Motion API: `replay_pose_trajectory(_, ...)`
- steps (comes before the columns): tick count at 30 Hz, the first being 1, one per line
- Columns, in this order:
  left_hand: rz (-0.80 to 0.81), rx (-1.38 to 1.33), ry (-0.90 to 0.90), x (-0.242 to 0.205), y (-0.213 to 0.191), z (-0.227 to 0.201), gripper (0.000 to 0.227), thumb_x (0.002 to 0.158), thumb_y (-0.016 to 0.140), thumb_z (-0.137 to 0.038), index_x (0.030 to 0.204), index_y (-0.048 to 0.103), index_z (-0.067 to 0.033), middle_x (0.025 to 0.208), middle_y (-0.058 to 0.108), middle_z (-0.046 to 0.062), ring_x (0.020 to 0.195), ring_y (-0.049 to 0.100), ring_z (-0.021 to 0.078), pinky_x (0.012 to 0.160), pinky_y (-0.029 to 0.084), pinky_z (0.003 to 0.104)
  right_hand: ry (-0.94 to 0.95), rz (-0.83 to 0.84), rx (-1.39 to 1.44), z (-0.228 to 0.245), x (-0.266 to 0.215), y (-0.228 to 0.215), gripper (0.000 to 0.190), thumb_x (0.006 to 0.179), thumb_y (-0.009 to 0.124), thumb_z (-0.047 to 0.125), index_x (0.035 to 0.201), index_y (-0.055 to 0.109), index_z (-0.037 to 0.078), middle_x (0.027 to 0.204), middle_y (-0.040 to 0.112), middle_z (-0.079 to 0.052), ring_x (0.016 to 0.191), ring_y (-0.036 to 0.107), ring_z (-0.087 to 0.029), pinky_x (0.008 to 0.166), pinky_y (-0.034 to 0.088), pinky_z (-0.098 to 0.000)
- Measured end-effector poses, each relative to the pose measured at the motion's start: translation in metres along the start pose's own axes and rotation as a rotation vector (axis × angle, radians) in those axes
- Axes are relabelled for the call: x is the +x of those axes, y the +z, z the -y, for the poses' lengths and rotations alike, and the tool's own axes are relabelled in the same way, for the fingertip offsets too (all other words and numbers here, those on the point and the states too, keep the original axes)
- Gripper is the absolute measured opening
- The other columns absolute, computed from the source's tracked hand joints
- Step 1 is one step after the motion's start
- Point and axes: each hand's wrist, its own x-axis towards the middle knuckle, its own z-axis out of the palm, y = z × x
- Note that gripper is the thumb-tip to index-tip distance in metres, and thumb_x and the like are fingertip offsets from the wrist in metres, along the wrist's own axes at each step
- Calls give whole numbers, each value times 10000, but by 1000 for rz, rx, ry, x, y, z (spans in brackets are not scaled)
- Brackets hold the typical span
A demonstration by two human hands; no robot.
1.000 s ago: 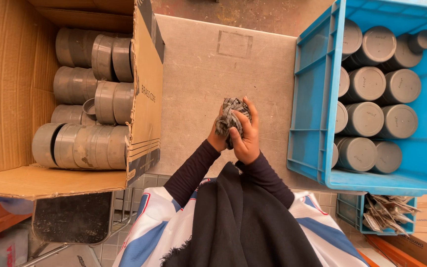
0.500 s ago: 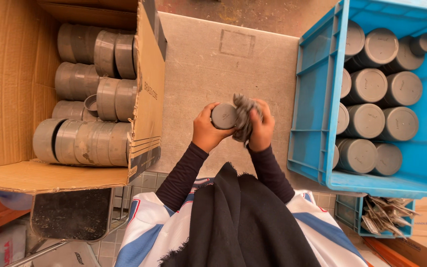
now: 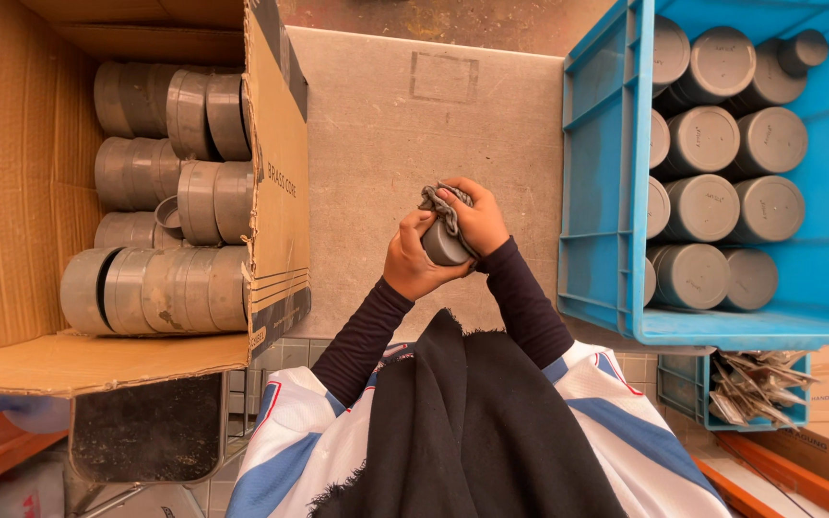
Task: The person cleans grey plastic plumbing connectors by wiping them with a cloth and then places them into a blue storage crate.
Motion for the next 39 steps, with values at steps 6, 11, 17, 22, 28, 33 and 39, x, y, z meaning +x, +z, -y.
replay_pose_trajectory(6, 244, -252, -178, 21, -27, -11, 737, 573, 929, -341, 1094, 482, -71, 1109, 678, 75, 1065, 649, 311, 912, 533, 417, 267, 71, 850, -24, -31, 14, 339, 991, 512, 294, 997, 696, 9, 1009, 718, -125, 1066, 639, -179, 1006, 428, -316)
replay_pose_trajectory(11, 264, -217, -362, 32, -42, -2, 750, 525, 935, -327, 1161, 579, -149, 1099, 673, 43, 1085, 619, 276, 945, 495, 409, 242, -306, 1184, -30, -36, 20, 440, 960, 558, 397, 1169, 652, 21, 1137, 675, -177, 1059, 648, -296, 964, 501, -440)
replay_pose_trajectory(17, 383, -333, -445, 26, -40, 15, 841, 588, 808, -98, 1362, 480, -106, 1230, 524, 151, 1134, 577, 423, 957, 512, 487, -442, -331, 80, 28, -63, 27, 352, 865, 714, 313, 1188, 665, 180, 1358, 500, -167, 1229, 516, -362, 1033, 393, -501)
replay_pose_trajectory(22, 355, -212, -328, 17, -47, 25, 869, 642, 733, -20, 1383, 281, 17, 1143, 619, 194, 983, 652, 399, 726, 608, 372, -380, -225, -202, 19, -49, 38, 414, 798, 804, 251, 1196, 697, 284, 1142, 592, -47, 1062, 626, -261, 933, 481, -371)
replay_pose_trajectory(28, 560, 78, -69, 7, -59, 18, 1020, 657, 761, -185, 1476, 196, 39, 1080, 619, 317, 950, 654, 459, 767, 579, 512, 163, -43, -374, 15, -19, 49, 397, 759, 729, 344, 1121, 667, 496, 1042, 676, 107, 1041, 640, -182, 920, 497, -343)
replay_pose_trajectory(33, 524, -35, -463, 19, -77, 21, 1124, 587, 799, -222, 1495, 169, -22, 1124, 631, 291, 1017, 638, 463, 798, 588, 451, -192, -145, -198, 19, -54, 59, 362, 778, 761, 208, 1125, 717, 302, 1159, 612, -129, 1115, 602, -372, 949, 468, -466)
replay_pose_trajectory(39, 546, -49, -408, 13, -77, 27, 1055, 622, 751, -115, 1494, 163, -25, 1082, 652, 262, 949, 656, 463, 756, 589, 529, -414, -110, -34, 9, -73, 57, 402, 730, 821, 112, 1108, 738, 221, 1259, 569, -145, 1144, 591, -358, 999, 418, -463)
